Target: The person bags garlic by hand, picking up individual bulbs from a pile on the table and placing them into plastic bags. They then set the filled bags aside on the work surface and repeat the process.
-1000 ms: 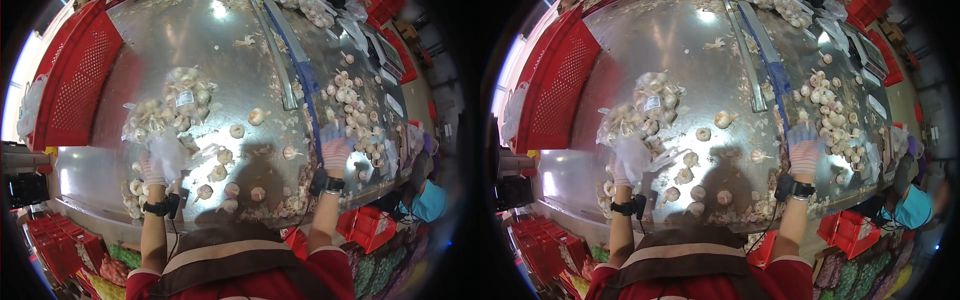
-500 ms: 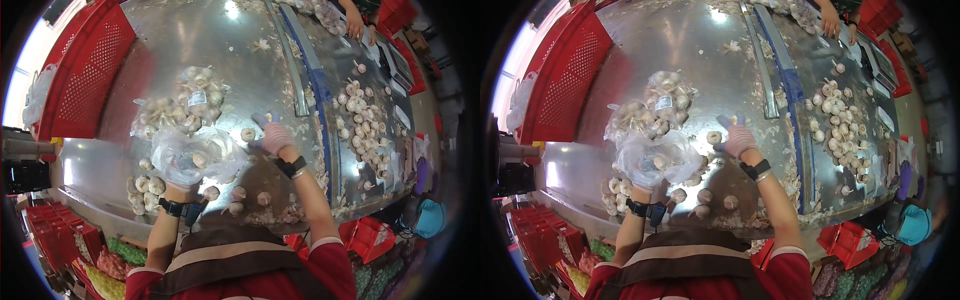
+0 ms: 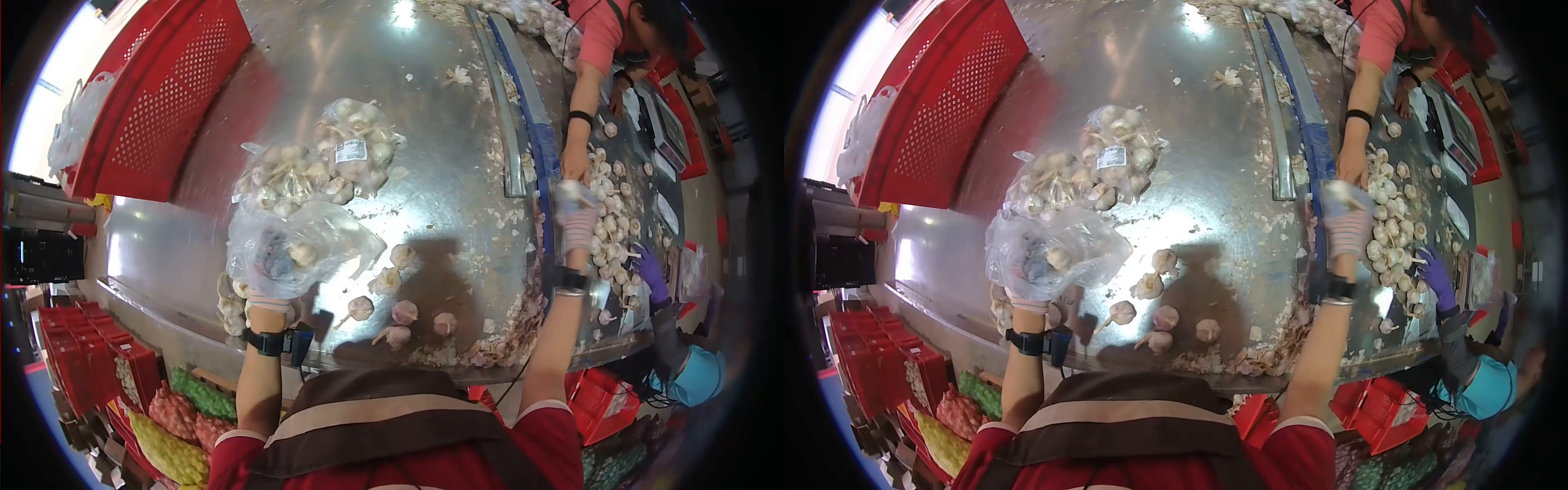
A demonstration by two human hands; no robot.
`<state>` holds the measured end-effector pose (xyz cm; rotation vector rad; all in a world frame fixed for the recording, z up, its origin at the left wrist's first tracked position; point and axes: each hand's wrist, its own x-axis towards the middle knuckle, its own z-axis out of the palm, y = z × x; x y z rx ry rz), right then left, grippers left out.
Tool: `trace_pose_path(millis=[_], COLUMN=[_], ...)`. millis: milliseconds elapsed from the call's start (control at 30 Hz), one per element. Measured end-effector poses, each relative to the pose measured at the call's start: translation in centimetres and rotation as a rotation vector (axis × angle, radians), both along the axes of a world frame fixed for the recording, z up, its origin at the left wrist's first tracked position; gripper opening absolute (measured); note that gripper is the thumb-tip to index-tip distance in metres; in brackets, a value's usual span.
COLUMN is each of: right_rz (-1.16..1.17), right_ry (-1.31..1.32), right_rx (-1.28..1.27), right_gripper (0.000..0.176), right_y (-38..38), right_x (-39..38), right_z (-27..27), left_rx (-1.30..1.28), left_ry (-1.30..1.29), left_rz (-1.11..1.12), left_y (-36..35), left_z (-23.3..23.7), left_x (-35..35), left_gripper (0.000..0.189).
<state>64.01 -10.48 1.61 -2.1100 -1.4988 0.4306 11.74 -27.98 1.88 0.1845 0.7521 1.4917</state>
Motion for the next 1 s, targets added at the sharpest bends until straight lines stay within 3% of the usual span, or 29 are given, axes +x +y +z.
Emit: trace_pose_path(millis=[100,167,233,267,300,333,367,400,433,467,533,567,600,667,733,800,867,900,967,1000], right_rz=[-0.387,0.023,0.229,0.425,0.68,0.773,0.782,0.936,0.948,0.953,0.839,0.822,0.825,0.516,0.595,0.155,0.603,0.531,0.56,0.564], right_ry=[-0.4,-0.55,0.43,0.509,0.66,1.122,0.842,0.811,0.767,0.77,1.365,1.276,1.276,1.8,1.659,1.811,2.61,2.363,1.97,1.969], right_rx=[0.246,0.612,0.26,-0.014,-0.073,-0.198,-0.502,-0.398,-0.217,-0.217,-0.5,-0.744,-0.749,-0.889,-0.501,-0.606,-0.964,-0.919,-0.916,-0.914], right_gripper=[0.045,0.035,0.033,0.032,0.032,0.034,0.041,0.058,0.057,0.057,0.047,0.034,0.034,0.028,0.026,0.029,0.036,0.039,0.055,0.055], right_y=[-1.6,-2.3,-5.8,-6.8,-7.9,-9.2,-9.7,-10.4,-11.2,-11.3,-11.2,-10.8,-10.8,-11.5,-12.3,-12.1,-9.9,-10.0,-10.7,-11.0], right_x=[-2.9,-4.4,-12.9,-15.8,-19.0,-21.7,-24.7,-26.6,-28.7,-29.4,-30.3,-29.5,-28.6,-27.5,-26.9,-25.0,-23.3,-24.0,-26.1,-26.6], right_z=[6.9,8.2,10.5,10.6,9.6,6.3,7.2,5.6,2.5,1.6,1.0,2.9,1.6,-1.3,-1.4,-0.1,-1.9,0.9,2.3,-0.5], left_rx=[0.037,0.065,0.095,0.115,0.134,0.15,0.161,0.168,0.161,0.154,0.141,0.133,0.127,0.113,0.109,0.103,0.138,0.166,0.404,0.504], left_ry=[0.333,0.618,0.873,0.973,1.06,1.115,1.147,1.162,1.127,1.09,1.011,0.97,0.949,0.896,0.86,0.841,0.994,1.121,1.721,1.915], left_rz=[-0.018,-0.029,-0.046,-0.055,-0.062,-0.069,-0.081,-0.09,-0.12,-0.149,-0.203,-0.229,-0.242,-0.263,-0.259,-0.221,-0.197,-0.187,-0.22,-0.255], left_y=[0.5,1.2,1.6,1.7,1.6,1.6,1.5,1.4,1.2,1.0,0.7,0.4,0.0,-0.4,-0.7,-0.9,-0.7,-0.4,0.6,0.9], left_z=[1.1,1.2,1.2,1.2,1.2,1.2,1.1,1.0,0.6,0.0,-1.0,-1.4,-1.6,-1.3,-0.5,0.5,1.4,1.9,2.9,3.8], left_x=[0.3,1.5,3.3,4.2,5.0,5.7,6.2,6.6,6.5,6.4,6.3,6.2,6.0,5.6,4.9,3.9,3.3,3.5,5.4,6.6], left_gripper=[0.05,0.05,0.051,0.051,0.051,0.051,0.052,0.052,0.053,0.054,0.055,0.056,0.056,0.056,0.053,0.051,0.048,0.047,0.044,0.043])
